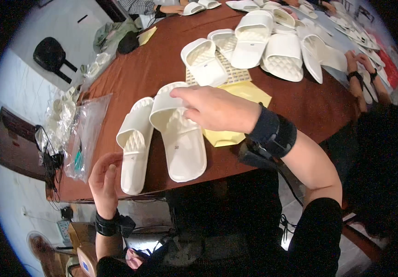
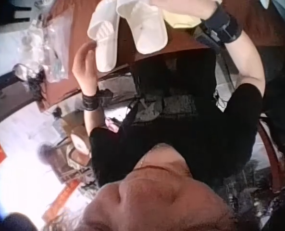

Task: Inspecting white slippers for quality and placing them into clear plastic packaging bags on a workshop table.

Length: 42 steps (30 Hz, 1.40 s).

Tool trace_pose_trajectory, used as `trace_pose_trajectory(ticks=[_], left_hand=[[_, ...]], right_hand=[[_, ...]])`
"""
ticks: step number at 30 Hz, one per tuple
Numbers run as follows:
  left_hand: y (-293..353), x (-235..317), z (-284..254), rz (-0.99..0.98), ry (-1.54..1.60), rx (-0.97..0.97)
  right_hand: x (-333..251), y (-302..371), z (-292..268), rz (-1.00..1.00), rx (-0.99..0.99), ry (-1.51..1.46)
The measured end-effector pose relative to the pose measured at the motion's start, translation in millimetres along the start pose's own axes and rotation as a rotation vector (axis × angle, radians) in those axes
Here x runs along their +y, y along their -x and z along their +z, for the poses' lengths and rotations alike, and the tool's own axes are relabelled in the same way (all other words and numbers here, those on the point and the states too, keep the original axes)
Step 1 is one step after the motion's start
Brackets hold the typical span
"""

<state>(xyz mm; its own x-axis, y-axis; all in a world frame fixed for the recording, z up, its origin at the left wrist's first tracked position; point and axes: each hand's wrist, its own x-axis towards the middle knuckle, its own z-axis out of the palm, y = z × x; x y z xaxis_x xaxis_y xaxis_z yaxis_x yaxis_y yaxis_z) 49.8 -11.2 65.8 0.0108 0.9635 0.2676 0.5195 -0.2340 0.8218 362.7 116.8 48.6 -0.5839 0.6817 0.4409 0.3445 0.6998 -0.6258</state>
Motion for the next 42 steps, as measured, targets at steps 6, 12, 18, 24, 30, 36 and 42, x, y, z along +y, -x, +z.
trace_pose_trajectory(ticks=[6, 12, 18, 24, 30, 36, 42], left_hand=[[29, -46, -8, -0.089, 0.035, 0.233], [35, -57, 10, 0.093, -0.315, 0.109], [31, -48, 22, 0.132, -0.384, 0.146], [22, -33, 25, 0.331, -0.441, 0.059], [19, -21, 49, 0.49, -0.53, -0.129], [20, -23, 61, 0.505, -0.542, -0.039], [21, -26, 61, 0.536, -0.534, -0.01]], right_hand=[[-19, -6, 11, -0.032, -0.045, 0.183], [-22, -15, 20, 0.0, -0.043, 0.206], [-27, -15, 32, -0.01, 0.049, 0.242], [-53, -1, 38, -0.053, 0.138, 0.264], [-57, 4, 69, 0.032, 0.092, -0.103], [-44, 5, 93, 0.014, 0.19, 0.055], [-43, 7, 108, -0.001, 0.247, 0.135]])
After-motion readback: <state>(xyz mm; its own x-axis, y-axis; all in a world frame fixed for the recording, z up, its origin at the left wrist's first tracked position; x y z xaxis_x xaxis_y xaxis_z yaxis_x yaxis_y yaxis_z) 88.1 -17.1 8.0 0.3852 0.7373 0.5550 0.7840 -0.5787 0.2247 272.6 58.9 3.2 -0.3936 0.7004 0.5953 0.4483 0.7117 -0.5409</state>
